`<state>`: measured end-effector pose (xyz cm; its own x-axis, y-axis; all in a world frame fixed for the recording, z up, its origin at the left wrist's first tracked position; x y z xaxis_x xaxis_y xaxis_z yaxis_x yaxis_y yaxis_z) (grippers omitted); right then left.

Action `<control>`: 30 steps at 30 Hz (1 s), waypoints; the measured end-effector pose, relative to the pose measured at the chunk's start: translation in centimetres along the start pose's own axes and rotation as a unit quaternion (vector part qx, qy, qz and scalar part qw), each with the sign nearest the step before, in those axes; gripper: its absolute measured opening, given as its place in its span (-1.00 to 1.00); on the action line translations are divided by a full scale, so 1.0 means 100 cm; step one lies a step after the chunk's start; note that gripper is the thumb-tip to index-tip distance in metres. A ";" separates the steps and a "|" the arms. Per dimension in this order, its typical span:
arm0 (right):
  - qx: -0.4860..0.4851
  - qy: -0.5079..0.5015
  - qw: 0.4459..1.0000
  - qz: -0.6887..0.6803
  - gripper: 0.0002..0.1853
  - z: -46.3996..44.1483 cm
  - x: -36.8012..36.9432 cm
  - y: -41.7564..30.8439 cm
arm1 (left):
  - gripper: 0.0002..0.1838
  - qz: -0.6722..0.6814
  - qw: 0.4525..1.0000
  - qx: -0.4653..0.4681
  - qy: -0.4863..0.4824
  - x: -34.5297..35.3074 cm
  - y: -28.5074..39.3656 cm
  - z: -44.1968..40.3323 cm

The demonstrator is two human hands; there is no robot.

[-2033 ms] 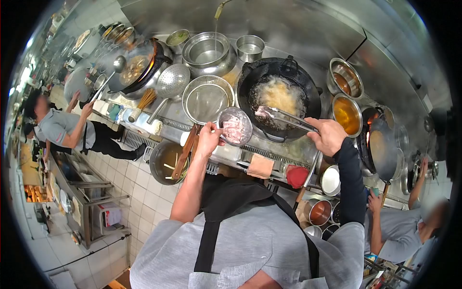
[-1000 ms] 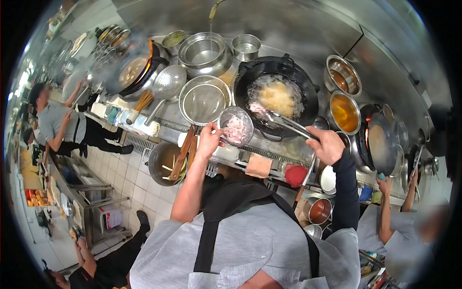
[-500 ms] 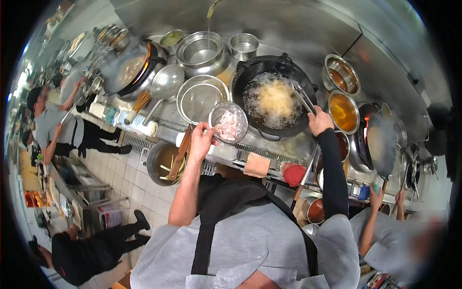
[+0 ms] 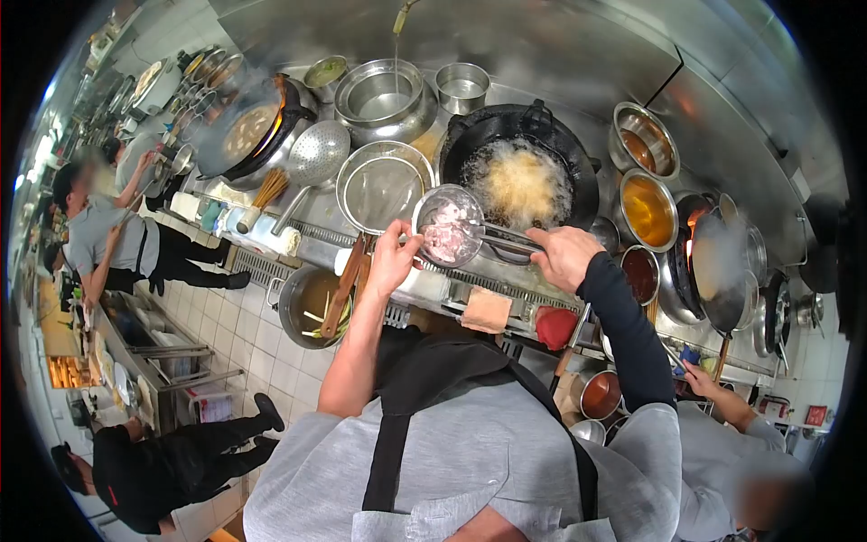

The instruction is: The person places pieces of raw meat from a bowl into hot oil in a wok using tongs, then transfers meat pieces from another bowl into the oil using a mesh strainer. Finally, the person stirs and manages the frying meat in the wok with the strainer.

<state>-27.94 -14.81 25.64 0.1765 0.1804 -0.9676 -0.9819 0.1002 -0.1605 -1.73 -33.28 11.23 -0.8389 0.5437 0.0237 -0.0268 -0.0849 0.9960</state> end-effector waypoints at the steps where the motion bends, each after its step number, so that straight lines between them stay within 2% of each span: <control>1: -0.003 0.008 1.000 -0.002 -0.64 0.003 -0.002 0.001 | -0.79 -0.005 1.000 -0.025 0.003 -0.001 -0.003 -0.001; 4: -0.014 0.034 0.999 -0.018 -0.60 0.019 -0.020 0.004 | -0.82 -0.010 0.998 -0.057 0.012 -0.003 -0.011 -0.002; 7: -0.030 0.079 0.990 -0.116 -0.57 0.031 -0.030 0.020 | -0.83 -0.019 0.998 -0.058 0.026 0.002 -0.011 -0.002; 12: 0.088 0.030 0.990 -0.105 -0.56 0.035 -0.040 0.029 | -0.83 0.018 0.996 -0.071 0.055 -0.006 -0.028 -0.004; 15: 0.054 0.033 0.996 -0.062 -0.55 0.007 0.002 0.054 | -0.82 0.028 0.995 -0.067 0.067 -0.009 -0.026 0.000; 17: 0.061 -0.024 0.997 -0.042 -0.58 -0.030 0.030 0.060 | -0.82 0.017 0.995 -0.063 0.070 -0.010 -0.026 -0.003; 20: 0.157 0.032 0.987 -0.020 -0.60 -0.070 0.081 0.060 | -0.83 0.028 0.994 -0.062 0.081 -0.008 -0.022 -0.002; 23: 0.113 0.076 0.987 -0.081 -0.58 -0.058 0.051 0.036 | -0.84 0.003 0.994 -0.067 0.083 -0.017 -0.023 0.000; 24: 0.071 0.092 0.988 -0.098 -0.59 -0.049 0.045 0.031 | -0.83 0.011 0.995 -0.058 0.083 -0.018 -0.025 0.000; 27: 0.020 -0.005 0.994 -0.109 -0.57 -0.034 0.019 -0.002 | -0.83 -0.005 0.997 -0.033 0.074 -0.018 -0.023 0.000; 30: 0.007 0.004 0.997 -0.075 -0.55 -0.036 0.036 -0.006 | -0.83 -0.004 0.998 -0.016 0.062 -0.012 -0.018 0.000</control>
<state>-26.99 -17.74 21.54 0.3210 0.1544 -0.9344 -0.9434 0.1395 -0.3010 -0.66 -33.80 9.42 -0.8994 0.4372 0.0031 -0.0489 -0.1078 0.9930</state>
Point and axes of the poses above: each hand's wrist, its own z-axis away from the middle knuckle, its own x-axis out of the palm, y = z × x, the point moved 1 cm from there along -z, towards the middle knuckle, and after that the axes turned 7 degrees about z, right-handed, at the moved point
